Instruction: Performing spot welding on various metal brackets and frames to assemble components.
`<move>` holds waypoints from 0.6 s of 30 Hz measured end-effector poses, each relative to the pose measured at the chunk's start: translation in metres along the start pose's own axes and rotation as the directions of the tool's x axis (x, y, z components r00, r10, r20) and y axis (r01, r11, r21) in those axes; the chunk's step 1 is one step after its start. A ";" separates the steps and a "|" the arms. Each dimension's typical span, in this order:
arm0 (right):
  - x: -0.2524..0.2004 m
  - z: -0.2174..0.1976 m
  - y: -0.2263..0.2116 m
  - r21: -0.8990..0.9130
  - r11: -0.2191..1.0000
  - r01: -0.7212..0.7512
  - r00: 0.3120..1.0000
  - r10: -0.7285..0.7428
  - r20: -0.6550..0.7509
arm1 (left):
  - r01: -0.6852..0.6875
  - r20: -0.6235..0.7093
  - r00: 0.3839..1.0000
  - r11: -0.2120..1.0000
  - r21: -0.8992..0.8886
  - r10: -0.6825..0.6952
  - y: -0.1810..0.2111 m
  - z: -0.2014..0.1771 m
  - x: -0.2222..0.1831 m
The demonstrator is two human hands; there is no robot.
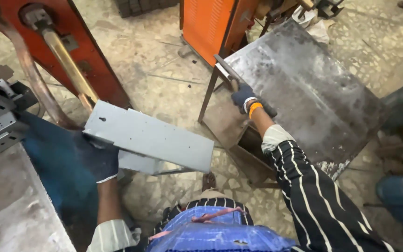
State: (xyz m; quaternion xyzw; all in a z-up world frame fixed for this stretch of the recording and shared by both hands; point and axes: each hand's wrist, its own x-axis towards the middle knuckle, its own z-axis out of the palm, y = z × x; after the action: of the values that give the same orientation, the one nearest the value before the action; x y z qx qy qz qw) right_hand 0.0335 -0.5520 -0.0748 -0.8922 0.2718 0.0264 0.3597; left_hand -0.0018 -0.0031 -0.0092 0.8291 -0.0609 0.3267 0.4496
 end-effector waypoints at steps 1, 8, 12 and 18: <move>0.007 -0.007 0.003 -0.002 1.000 0.006 1.000 -0.006 0.002 | 0.002 -0.006 1.000 1.000 0.002 -0.002 -0.004 0.001 -0.001; 0.039 -0.022 0.036 0.028 0.984 0.175 0.845 -0.136 -0.517 | -0.008 0.000 1.000 0.981 0.192 0.008 -0.026 0.004 -0.014; 0.035 0.010 0.034 0.380 0.919 0.107 0.976 -0.024 -0.216 | 0.020 -0.006 1.000 0.983 0.182 -0.020 -0.004 0.000 -0.005; -0.052 0.047 -0.108 0.598 0.679 0.426 0.854 -0.521 -0.017 | 0.017 -0.041 0.999 0.976 0.216 -0.008 -0.037 0.014 -0.018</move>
State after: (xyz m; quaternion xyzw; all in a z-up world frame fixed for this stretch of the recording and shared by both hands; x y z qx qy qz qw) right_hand 0.0502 -0.4329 -0.0288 -0.7730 -0.0029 -0.0828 0.6290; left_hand 0.0051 0.0041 -0.0513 0.8667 -0.0106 0.3451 0.3601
